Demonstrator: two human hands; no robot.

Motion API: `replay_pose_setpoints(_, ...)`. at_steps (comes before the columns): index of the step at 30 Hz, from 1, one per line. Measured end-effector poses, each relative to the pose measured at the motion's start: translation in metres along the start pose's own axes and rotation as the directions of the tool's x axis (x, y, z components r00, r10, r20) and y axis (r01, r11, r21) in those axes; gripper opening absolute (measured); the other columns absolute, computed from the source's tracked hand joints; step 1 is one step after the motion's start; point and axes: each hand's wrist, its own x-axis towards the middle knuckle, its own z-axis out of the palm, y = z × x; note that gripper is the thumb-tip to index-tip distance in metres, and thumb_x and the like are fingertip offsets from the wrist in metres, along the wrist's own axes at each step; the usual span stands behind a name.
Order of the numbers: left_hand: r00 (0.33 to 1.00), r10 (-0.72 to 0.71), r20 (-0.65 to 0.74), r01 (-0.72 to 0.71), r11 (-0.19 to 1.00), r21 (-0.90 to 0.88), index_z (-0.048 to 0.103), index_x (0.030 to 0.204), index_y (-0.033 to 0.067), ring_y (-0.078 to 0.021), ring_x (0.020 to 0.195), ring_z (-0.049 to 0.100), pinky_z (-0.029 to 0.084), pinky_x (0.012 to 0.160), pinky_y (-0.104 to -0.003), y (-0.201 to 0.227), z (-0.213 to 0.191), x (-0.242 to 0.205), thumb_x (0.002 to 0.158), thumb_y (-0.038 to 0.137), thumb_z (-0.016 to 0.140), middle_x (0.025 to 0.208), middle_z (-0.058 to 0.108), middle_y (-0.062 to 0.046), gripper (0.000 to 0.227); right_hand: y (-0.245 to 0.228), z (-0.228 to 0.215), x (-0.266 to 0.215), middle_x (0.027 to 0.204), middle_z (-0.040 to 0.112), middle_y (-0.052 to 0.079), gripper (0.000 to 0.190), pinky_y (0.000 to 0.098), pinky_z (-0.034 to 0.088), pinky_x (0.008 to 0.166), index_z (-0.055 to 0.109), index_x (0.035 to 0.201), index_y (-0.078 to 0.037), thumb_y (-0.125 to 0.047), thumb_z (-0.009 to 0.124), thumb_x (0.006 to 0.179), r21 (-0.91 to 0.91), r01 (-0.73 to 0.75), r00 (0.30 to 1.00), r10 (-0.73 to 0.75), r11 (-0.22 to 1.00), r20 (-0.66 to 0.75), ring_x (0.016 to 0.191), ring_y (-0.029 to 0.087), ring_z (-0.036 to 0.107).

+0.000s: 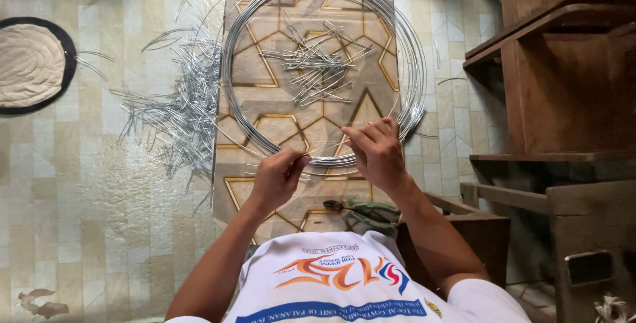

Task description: Preparing and cutting wire from a coil using pliers on a workshop table

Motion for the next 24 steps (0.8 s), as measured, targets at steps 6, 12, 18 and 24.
replay_pose_setpoints(6, 0.999, 0.002, -0.035, -0.005, 0.996, -0.086, 0.075, 0.097, 0.013, -0.0328, 0.064, 0.067, 0.054, 0.06, -0.038, -0.004, 0.013, -0.004, 0.096, 0.012, 0.07, 0.072, 0.067, -0.008, 0.006, -0.003, -0.001, 0.003, 0.084, 0.065, 0.0, 0.021, 0.0461, 0.041, 0.096, 0.076, 0.115, -0.019, -0.019, 0.073, 0.094, 0.032, -0.044, 0.999, 0.045, 0.999, -0.018, 0.08, 0.021, 0.062)
replay_pose_setpoints(12, 0.988, -0.127, 0.087, 0.152, 0.898, -0.414, 0.074, 0.105, 0.0096, -0.0134, 0.065, 0.06, 0.053, 0.065, -0.032, -0.011, 0.046, -0.012, 0.101, 0.008, 0.062, 0.068, 0.063, -0.006, 0.013, -0.004, 0.006, -0.007, 0.083, 0.067, 0.001, 0.022, 0.0443, 0.043, 0.096, 0.076, 0.118, -0.018, -0.018, 0.068, 0.098, 0.145, -0.104, 0.994, 0.107, 0.984, -0.013, 0.079, 0.021, 0.064)
replay_pose_setpoints(18, 0.963, -0.185, 0.197, 0.263, 0.803, -0.535, 0.072, 0.104, 0.0029, -0.0167, 0.067, 0.06, 0.055, 0.068, -0.037, -0.015, 0.088, -0.023, 0.101, 0.006, 0.062, 0.069, 0.065, -0.009, 0.01, -0.02, 0.009, -0.013, 0.082, 0.067, 0.005, 0.025, 0.0423, 0.047, 0.095, 0.076, 0.12, -0.014, -0.012, 0.068, 0.096, 0.235, -0.142, 0.99, 0.137, 0.962, 0.038, 0.078, 0.024, 0.067)
replay_pose_setpoints(24, 0.904, -0.114, 0.413, 0.175, 0.978, -0.113, 0.066, 0.1, 0.001, -0.048, 0.081, 0.069, 0.054, 0.075, -0.052, 0.0, 0.008, -0.002, 0.095, 0.009, 0.069, 0.082, 0.068, -0.025, 0.009, -0.001, -0.01, -0.021, 0.086, 0.067, 0.0, 0.02, 0.0449, 0.043, 0.098, 0.074, 0.116, -0.022, -0.022, 0.069, 0.096, -0.004, -0.009, 0.982, 0.01, 1.0, 0.19, 0.084, 0.019, 0.066)
